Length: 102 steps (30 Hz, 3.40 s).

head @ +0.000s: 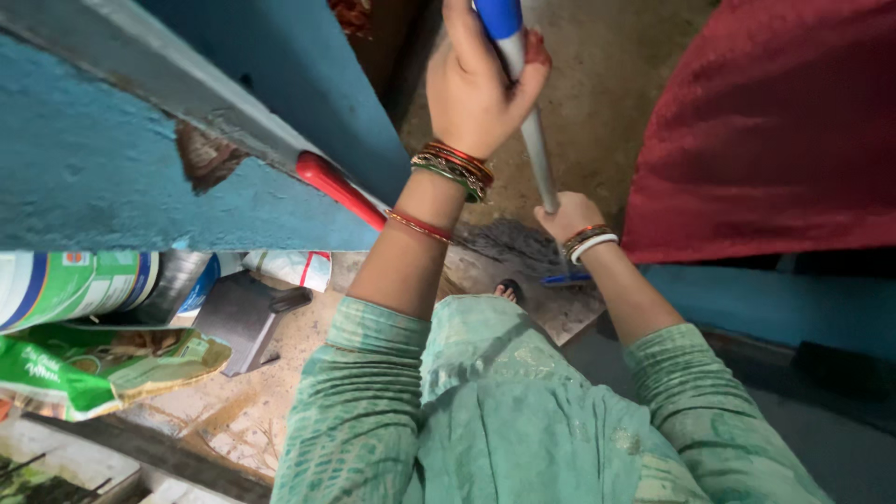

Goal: The person mops the floor using a mop, moving around a room with a bed, a red cloth, and a blue container. The person adjusts the mop and continues cleaning different areas of the floor.

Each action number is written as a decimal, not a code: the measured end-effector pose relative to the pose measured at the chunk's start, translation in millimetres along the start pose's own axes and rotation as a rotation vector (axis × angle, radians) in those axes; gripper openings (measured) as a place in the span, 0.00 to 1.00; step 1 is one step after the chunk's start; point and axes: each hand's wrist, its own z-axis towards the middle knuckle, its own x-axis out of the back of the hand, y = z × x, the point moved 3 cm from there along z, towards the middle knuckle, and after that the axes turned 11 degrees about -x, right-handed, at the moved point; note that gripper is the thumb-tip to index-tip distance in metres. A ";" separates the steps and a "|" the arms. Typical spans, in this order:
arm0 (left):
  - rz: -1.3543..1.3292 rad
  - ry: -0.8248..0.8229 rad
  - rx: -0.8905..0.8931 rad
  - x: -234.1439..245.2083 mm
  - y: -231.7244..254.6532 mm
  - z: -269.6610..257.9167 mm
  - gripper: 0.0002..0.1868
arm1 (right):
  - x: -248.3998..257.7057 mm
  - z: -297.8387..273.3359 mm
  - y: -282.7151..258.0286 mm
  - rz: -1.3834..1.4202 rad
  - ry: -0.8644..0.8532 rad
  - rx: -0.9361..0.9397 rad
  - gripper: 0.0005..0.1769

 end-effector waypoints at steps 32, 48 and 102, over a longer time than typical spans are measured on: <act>-0.005 -0.205 -0.209 79.1 99.2 68.1 0.33 | -19.1 32.6 -178.7 0.513 0.060 0.420 0.17; 0.085 -0.161 -0.067 76.0 24.3 62.3 0.17 | -55.3 5.7 -83.3 0.205 -0.074 0.084 0.19; -0.727 -0.695 0.084 64.4 65.2 -1.4 0.13 | -61.8 -47.6 62.1 0.061 0.243 -0.114 0.11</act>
